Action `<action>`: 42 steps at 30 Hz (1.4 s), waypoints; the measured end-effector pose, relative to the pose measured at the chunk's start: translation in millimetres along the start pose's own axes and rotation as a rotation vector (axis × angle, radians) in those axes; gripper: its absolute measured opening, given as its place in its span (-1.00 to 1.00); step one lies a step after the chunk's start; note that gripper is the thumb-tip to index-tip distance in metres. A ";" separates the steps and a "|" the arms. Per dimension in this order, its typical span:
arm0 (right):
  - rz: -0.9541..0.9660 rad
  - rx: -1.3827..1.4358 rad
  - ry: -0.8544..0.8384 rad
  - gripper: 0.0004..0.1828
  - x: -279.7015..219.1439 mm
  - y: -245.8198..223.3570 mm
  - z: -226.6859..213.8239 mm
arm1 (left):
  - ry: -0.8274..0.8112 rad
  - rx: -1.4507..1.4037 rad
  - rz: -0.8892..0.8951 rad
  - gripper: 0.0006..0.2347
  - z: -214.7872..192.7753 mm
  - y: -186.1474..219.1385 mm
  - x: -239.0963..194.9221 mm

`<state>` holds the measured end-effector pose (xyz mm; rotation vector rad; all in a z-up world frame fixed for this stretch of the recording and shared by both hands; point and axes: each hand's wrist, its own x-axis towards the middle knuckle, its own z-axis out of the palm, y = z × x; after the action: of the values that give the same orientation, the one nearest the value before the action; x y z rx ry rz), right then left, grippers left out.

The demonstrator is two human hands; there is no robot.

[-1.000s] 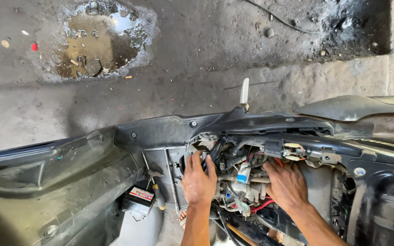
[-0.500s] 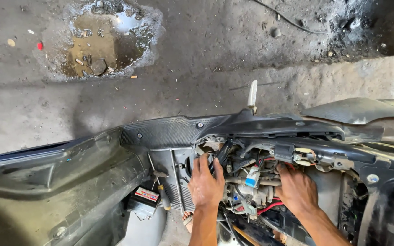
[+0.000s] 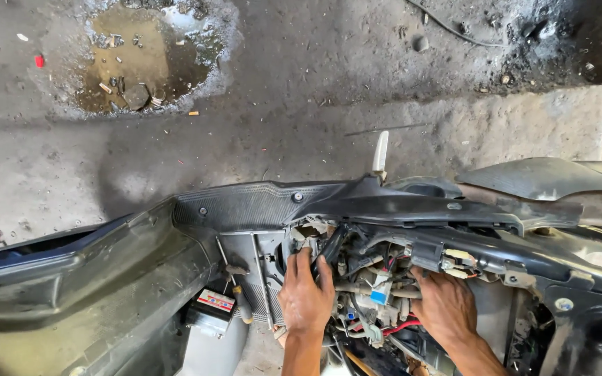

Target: The person uses a screwdriver to remove screws from the motorcycle's body panel and then uses a wrench to loosen bolts on the engine. They manipulate wires and components within the exposed engine area while working in a cluttered outdoor space.

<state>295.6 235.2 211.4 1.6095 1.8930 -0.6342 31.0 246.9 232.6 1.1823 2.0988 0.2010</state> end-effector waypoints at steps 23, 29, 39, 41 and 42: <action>-0.069 -0.063 -0.094 -0.31 2.7 3.6 9.5 | 0.137 -0.052 0.114 -0.66 -2.8 -1.6 -7.3; -0.121 -0.093 -0.071 -0.40 7.6 8.3 11.9 | 0.158 -0.005 0.044 -0.66 -2.4 -1.3 -8.5; -0.116 0.078 -0.087 -0.32 2.3 3.5 14.8 | 0.144 -0.006 0.088 -0.68 -5.7 -3.5 -11.2; -0.112 0.044 -0.020 -0.33 -1.5 -0.3 6.0 | 0.109 -0.005 0.068 -0.64 -7.3 -4.6 -12.2; -0.121 0.042 -0.012 -0.33 6.6 -0.7 2.0 | 0.121 -0.006 0.066 -0.64 -7.1 -3.1 -6.3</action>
<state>294.5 238.5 205.5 1.5219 1.9916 -0.7372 26.4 241.5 239.6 1.2650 2.1629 0.3155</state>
